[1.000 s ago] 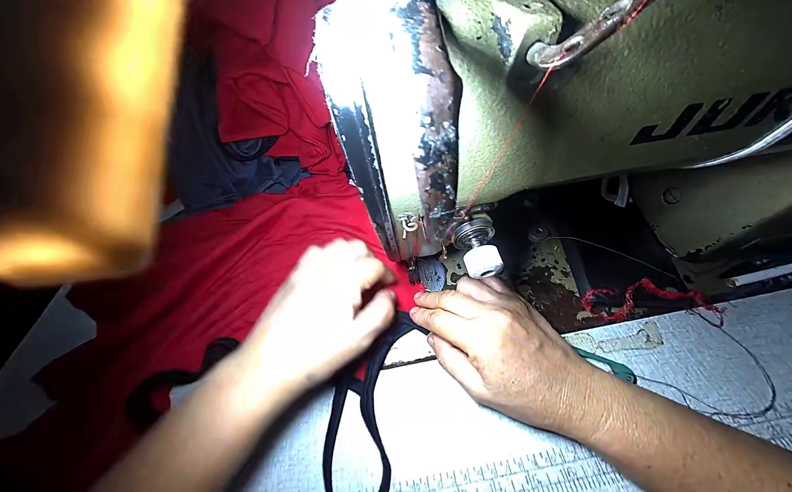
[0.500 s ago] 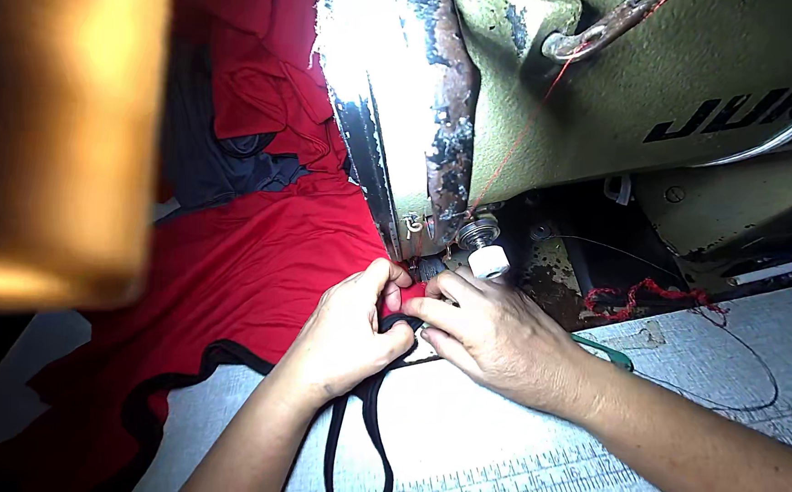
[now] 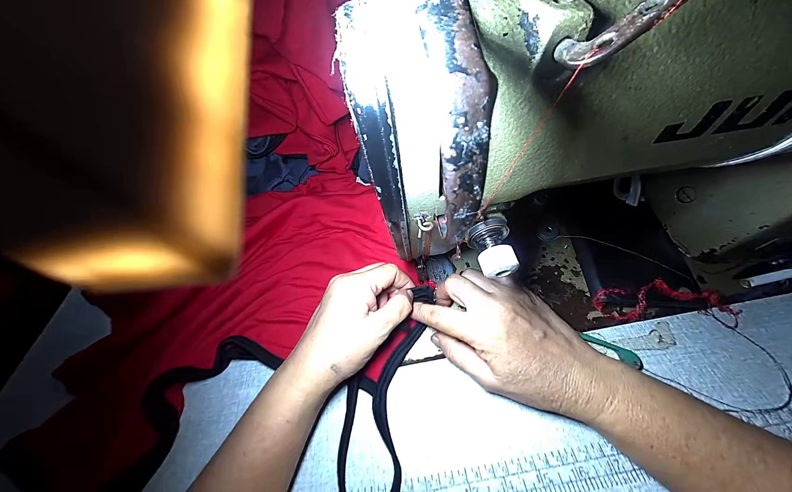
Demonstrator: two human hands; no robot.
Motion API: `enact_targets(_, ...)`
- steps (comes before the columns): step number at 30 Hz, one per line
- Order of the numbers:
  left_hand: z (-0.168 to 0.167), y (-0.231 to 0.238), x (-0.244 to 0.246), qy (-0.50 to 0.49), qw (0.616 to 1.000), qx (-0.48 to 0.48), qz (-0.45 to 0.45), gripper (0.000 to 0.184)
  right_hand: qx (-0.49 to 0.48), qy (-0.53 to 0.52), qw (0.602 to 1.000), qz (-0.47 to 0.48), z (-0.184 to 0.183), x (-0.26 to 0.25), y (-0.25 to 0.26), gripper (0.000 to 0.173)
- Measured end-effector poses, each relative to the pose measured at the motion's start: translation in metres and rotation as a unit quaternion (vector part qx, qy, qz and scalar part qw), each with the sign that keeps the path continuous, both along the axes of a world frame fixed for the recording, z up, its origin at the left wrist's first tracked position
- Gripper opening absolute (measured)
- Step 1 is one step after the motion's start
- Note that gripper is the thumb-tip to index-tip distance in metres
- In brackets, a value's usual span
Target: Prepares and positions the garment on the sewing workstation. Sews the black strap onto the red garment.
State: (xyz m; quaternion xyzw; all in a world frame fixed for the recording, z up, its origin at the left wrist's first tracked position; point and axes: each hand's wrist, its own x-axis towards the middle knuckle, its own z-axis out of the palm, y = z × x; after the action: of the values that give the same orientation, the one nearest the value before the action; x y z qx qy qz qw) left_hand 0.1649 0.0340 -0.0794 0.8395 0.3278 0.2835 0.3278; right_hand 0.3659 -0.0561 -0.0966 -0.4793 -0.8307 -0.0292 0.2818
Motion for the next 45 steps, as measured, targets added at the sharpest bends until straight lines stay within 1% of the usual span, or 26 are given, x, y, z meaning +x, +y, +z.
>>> enact_targets(2, 0.002, -0.001, 0.000, -0.001, 1.000, -0.010, 0.018, 0.016, 0.008, 0.004, 0.999, -0.033, -0.001, 0.000, 0.000, 0.029)
enact_targets(5, 0.003, -0.001, 0.000, 0.000, 0.999, -0.015, 0.030, 0.017, 0.036, 0.007, 0.992, -0.117, 0.001, 0.000, -0.003, 0.024)
enact_targets(8, 0.001, -0.001, 0.001, -0.007, 1.000, -0.009, 0.028, 0.017, 0.070, -0.010, 0.976, -0.204, 0.000, 0.001, -0.003, 0.028)
enact_targets(10, 0.000, -0.001, 0.001, -0.005, 1.000, -0.001, 0.026, 0.017, 0.095, -0.001, 0.971, -0.217, 0.001, 0.003, -0.002, 0.029)
enact_targets(11, -0.001, -0.001, 0.001, -0.003, 1.000, 0.003, 0.024, 0.016, 0.104, 0.016, 0.974, -0.200, 0.001, 0.004, -0.002, 0.028)
enact_targets(13, -0.001, -0.001, 0.001, 0.000, 1.000, 0.016, 0.020, 0.014, 0.101, 0.043, 0.985, -0.133, 0.002, 0.004, -0.002, 0.022)
enact_targets(15, -0.001, -0.002, 0.000, 0.011, 0.999, 0.043, 0.014, 0.008, 0.059, 0.030, 0.994, -0.089, 0.001, 0.003, -0.003, 0.026)
enact_targets(16, -0.001, -0.002, 0.000, 0.023, 0.998, 0.057, 0.011, 0.006, 0.039, 0.013, 0.995, -0.088, 0.001, 0.003, -0.002, 0.028)
enact_targets(17, -0.001, -0.003, 0.000, 0.041, 0.997, 0.070, 0.011, 0.009, 0.025, 0.006, 0.995, -0.094, 0.001, 0.003, -0.002, 0.031)
enact_targets(20, -0.001, -0.008, -0.001, 0.078, 0.993, 0.091, 0.023, 0.014, 0.008, 0.025, 0.995, -0.098, 0.001, 0.005, -0.001, 0.030)
enact_targets(22, -0.002, -0.010, -0.002, 0.071, 0.991, 0.112, 0.025, 0.011, -0.003, 0.047, 0.995, -0.082, 0.001, 0.006, -0.002, 0.028)
enact_targets(24, -0.002, -0.011, -0.002, 0.052, 0.990, 0.128, 0.026, 0.012, -0.021, 0.056, 0.996, -0.059, 0.002, 0.006, -0.003, 0.026)
enact_targets(27, -0.002, -0.011, -0.002, 0.017, 0.990, 0.138, 0.024, 0.012, -0.049, 0.068, 0.996, -0.015, 0.002, 0.005, -0.005, 0.029)
enact_targets(30, -0.001, -0.012, -0.002, 0.000, 0.989, 0.149, 0.015, 0.013, -0.066, 0.054, 0.996, 0.003, 0.003, 0.005, -0.006, 0.031)
enact_targets(34, -0.002, -0.011, -0.001, -0.015, 0.987, 0.163, -0.004, 0.015, -0.063, 0.046, 0.997, 0.007, 0.003, 0.005, -0.006, 0.031)
enact_targets(36, -0.003, -0.011, -0.001, 0.011, 0.985, 0.169, -0.008, 0.014, -0.057, 0.041, 0.997, 0.008, 0.004, 0.004, -0.006, 0.031)
enact_targets(39, 0.002, -0.010, 0.000, 0.131, 0.972, 0.194, -0.024, 0.013, -0.045, 0.039, 0.998, 0.003, 0.004, 0.004, -0.005, 0.030)
enact_targets(41, 0.008, -0.010, 0.000, 0.172, 0.962, 0.209, -0.029, 0.013, -0.033, 0.036, 0.999, 0.000, 0.003, 0.003, -0.005, 0.029)
enact_targets(43, 0.008, -0.012, -0.002, 0.171, 0.964, 0.203, -0.022, 0.014, -0.028, 0.026, 0.999, 0.005, 0.003, 0.004, -0.006, 0.030)
enact_targets(45, 0.004, -0.013, -0.005, 0.129, 0.976, 0.178, 0.000, 0.018, -0.019, 0.017, 1.000, 0.012, 0.003, 0.005, -0.007, 0.032)
